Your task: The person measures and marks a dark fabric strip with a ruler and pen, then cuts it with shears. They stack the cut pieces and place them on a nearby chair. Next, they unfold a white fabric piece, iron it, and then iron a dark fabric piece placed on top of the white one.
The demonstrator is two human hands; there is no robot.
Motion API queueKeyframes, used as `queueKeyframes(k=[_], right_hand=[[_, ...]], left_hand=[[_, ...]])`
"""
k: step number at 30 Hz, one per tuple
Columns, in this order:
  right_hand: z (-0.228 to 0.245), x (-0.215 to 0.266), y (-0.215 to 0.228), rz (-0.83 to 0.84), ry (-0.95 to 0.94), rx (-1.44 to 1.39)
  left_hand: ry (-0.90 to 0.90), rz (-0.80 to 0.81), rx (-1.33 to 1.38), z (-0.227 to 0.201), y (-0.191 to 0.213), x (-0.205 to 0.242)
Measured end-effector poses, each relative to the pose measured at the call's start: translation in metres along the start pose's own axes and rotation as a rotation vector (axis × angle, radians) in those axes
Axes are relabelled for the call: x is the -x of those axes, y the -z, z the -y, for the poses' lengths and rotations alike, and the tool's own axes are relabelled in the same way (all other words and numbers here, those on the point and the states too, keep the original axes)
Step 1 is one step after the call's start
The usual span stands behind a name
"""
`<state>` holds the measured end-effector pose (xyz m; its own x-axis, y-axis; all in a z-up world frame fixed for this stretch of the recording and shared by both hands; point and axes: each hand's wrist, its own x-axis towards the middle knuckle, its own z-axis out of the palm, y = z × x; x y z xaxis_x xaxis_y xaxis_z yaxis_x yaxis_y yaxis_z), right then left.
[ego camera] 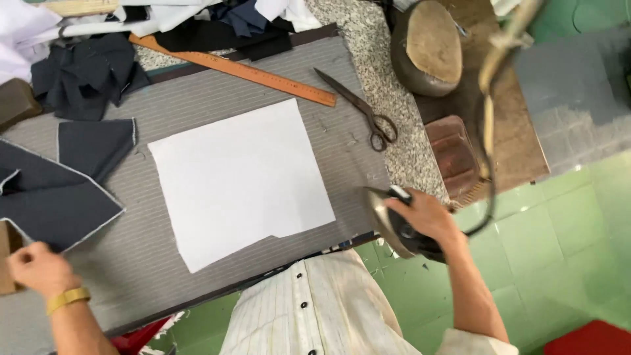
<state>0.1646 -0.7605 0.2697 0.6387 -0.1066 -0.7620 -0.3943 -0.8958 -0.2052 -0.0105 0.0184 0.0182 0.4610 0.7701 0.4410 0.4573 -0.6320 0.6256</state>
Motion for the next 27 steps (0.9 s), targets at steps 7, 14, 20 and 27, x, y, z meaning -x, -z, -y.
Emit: queueKeyframes(k=[7, 14, 20, 27], right_hand=[[-0.099, -0.053, 0.099, -0.349, -0.175, -0.038], [-0.158, -0.176, 0.144, -0.461, -0.023, -0.175], [-0.174, -0.236, 0.138, -0.533, -0.066, -0.216], [-0.19, -0.229, 0.111, -1.176, 0.392, 0.27]], left_hand=[[-0.322, 0.394, -0.18, -0.103, 0.106, 0.016], [0.133, 0.39, 0.345, -0.329, 0.106, 0.037], [-0.035, 0.837, 0.697, -0.462, 0.08, 0.079], [0.304, 1.225, 0.991, -0.473, 0.027, 0.108]])
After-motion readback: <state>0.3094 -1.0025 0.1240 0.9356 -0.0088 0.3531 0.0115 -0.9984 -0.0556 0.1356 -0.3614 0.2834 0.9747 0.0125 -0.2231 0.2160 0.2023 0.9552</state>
